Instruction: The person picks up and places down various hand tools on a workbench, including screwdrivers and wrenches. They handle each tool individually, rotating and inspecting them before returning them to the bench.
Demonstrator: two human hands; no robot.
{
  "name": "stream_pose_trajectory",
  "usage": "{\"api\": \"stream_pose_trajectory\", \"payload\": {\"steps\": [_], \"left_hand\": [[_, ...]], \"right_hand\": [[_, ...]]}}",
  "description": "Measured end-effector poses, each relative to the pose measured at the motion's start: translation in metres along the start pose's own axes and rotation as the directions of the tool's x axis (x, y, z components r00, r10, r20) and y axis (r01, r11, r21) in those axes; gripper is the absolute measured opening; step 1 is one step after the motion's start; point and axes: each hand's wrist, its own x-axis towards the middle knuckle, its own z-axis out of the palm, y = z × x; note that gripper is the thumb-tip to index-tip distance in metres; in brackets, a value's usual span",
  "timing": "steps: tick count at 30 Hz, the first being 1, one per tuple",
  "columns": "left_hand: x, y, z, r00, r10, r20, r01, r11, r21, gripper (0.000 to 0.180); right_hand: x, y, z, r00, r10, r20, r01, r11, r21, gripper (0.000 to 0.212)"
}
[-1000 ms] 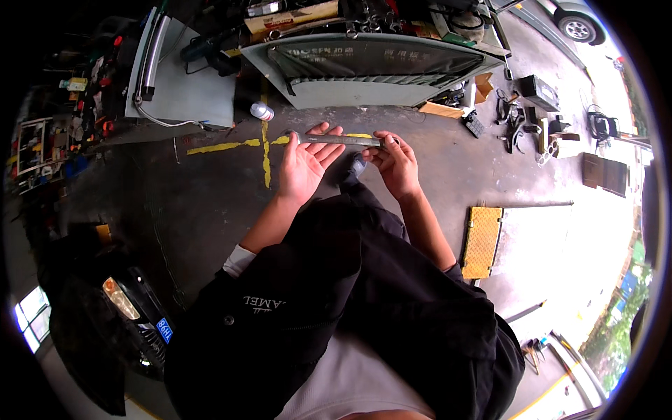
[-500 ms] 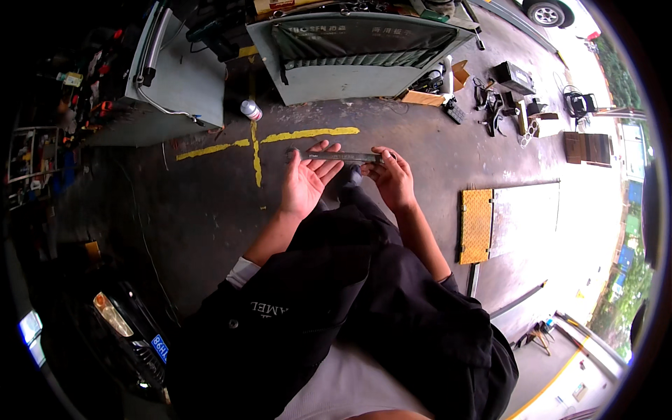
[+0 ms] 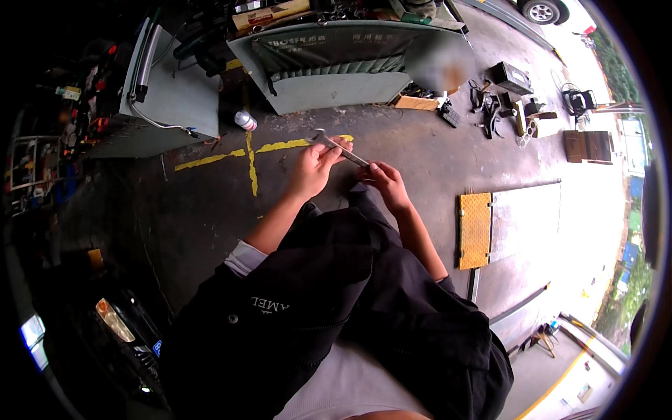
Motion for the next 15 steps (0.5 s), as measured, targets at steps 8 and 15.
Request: {"api": "stream_pose_trajectory", "payload": {"steps": [8,15], "left_hand": [[0.094,-0.009,0.046,0.996,0.052,0.066,-0.083,0.711,0.698,0.017],[0.166,-0.044,0.074,0.989,0.117,0.086,-0.140,0.608,0.782,0.015]], "right_hand": [[0.055,-0.117,-0.024,0.928,-0.360,0.092,0.367,0.848,-0.382,0.030],[0.118,-0.191,-0.070,0.874,-0.362,0.325,0.486,0.624,-0.613,0.026]]}}
